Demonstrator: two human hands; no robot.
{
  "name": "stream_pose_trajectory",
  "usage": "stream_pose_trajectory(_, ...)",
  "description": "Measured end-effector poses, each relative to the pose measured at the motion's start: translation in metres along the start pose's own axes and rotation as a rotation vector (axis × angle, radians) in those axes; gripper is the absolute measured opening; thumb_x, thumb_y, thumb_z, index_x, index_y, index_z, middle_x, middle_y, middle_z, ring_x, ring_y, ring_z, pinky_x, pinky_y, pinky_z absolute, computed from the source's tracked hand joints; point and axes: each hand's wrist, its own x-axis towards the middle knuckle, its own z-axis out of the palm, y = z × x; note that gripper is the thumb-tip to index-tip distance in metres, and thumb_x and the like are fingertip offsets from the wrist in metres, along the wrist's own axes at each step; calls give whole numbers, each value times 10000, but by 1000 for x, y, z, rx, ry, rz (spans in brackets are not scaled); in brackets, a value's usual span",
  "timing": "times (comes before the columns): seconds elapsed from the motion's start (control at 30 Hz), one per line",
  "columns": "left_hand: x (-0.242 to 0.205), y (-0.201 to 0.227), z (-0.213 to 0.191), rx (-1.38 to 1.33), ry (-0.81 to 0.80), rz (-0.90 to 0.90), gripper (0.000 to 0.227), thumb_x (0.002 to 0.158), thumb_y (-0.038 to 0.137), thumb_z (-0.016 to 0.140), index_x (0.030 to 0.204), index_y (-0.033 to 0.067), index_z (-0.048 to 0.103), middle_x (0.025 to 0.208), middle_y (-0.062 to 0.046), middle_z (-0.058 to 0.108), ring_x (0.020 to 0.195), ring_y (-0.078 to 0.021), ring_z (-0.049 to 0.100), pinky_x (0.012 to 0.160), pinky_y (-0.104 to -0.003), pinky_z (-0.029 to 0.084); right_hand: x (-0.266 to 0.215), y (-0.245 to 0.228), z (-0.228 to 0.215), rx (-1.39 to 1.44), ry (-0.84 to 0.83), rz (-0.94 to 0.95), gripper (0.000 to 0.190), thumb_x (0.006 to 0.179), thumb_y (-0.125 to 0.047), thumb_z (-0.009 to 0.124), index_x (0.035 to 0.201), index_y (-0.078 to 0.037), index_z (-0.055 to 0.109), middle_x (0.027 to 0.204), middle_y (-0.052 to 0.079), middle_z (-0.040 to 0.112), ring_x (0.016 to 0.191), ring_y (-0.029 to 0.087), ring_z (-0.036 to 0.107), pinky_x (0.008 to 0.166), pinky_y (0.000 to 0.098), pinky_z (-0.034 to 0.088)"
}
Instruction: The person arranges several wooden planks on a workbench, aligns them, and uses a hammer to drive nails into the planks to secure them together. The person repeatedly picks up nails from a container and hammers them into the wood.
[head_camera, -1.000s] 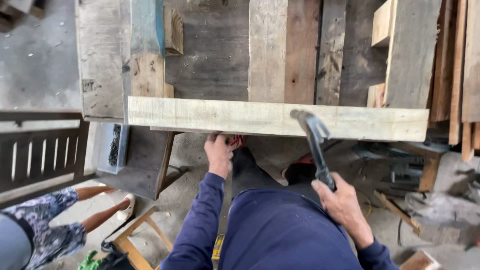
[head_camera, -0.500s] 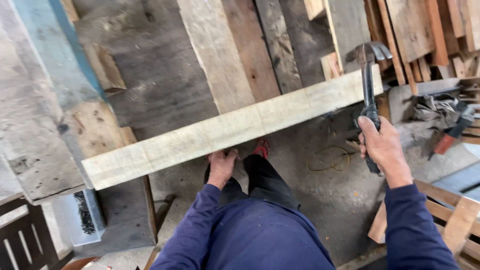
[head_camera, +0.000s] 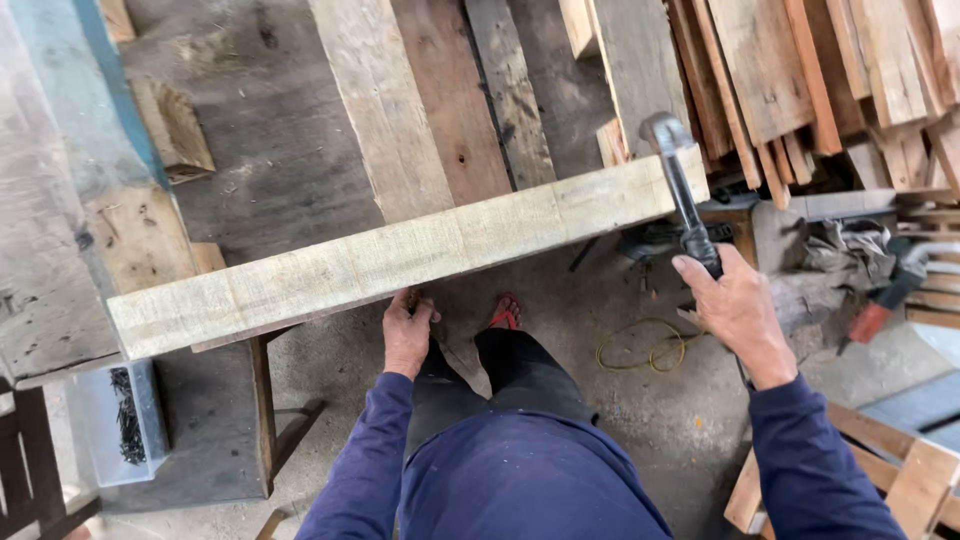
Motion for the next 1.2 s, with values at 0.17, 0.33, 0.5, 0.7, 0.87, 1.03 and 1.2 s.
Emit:
stream_pose_trajectory(0.17,-2,-12,3,-6,68,43,318,939,37,560,1233,-60,634,833,-86,689,681,-152,657,662,-315,531,59,-34,-31,-624,-159,-299,454,1056,-516,553,1065,-62,558,649,53,552,487,228,553,433,381,497)
stream_pose_trajectory(0.33,-1,-15,9,57,160,-18,311,921,85,616,1191,-67,640,823,-81,728,698,-138,706,659,-289,546,74,-36,-67,-961,-84,-393,494,1060,-569,566,1045,-76,581,715,102,624,584,267,605,528,412,509)
stream_pose_trajectory(0.5,-8,-24,-1,-191,169,62,415,947,84,622,1326,-69,550,795,-86,663,671,-153,651,608,-305,511,3,-38,1,-23,-167,-45,356,1034,-349,626,1028,4,579,693,97,620,542,183,583,489,383,499)
stream_pose_trajectory(0.7,-31,-25,-62,-742,250,-187,211,964,119,620,1158,44,656,760,-51,712,496,-47,456,396,-200,303,-116,-63,128,813,-461,-57,168,978,-152,578,1047,1,574,632,73,566,461,139,531,445,300,469)
stream_pose_trajectory(0.87,-41,-26,-154,-910,477,-173,142,979,216,691,967,106,601,747,-31,666,494,-48,472,377,-199,292,-148,-94,187,731,-822,63,181,893,-131,649,1000,3,593,588,49,551,431,127,502,412,304,446)
stream_pose_trajectory(1.03,-48,-14,-260,-789,731,141,219,1031,192,730,1117,27,614,844,-22,634,652,-75,573,574,-227,475,-162,-126,227,272,-1018,187,213,889,-186,713,960,-2,635,555,53,525,386,141,473,386,301,387)
stream_pose_trajectory(1.2,-36,26,-315,-395,607,185,437,1000,191,703,1389,0,649,885,-14,647,650,-51,567,572,-207,467,-183,-149,285,530,-1148,350,198,909,-212,659,908,-46,551,541,26,493,346,133,442,346,302,374)
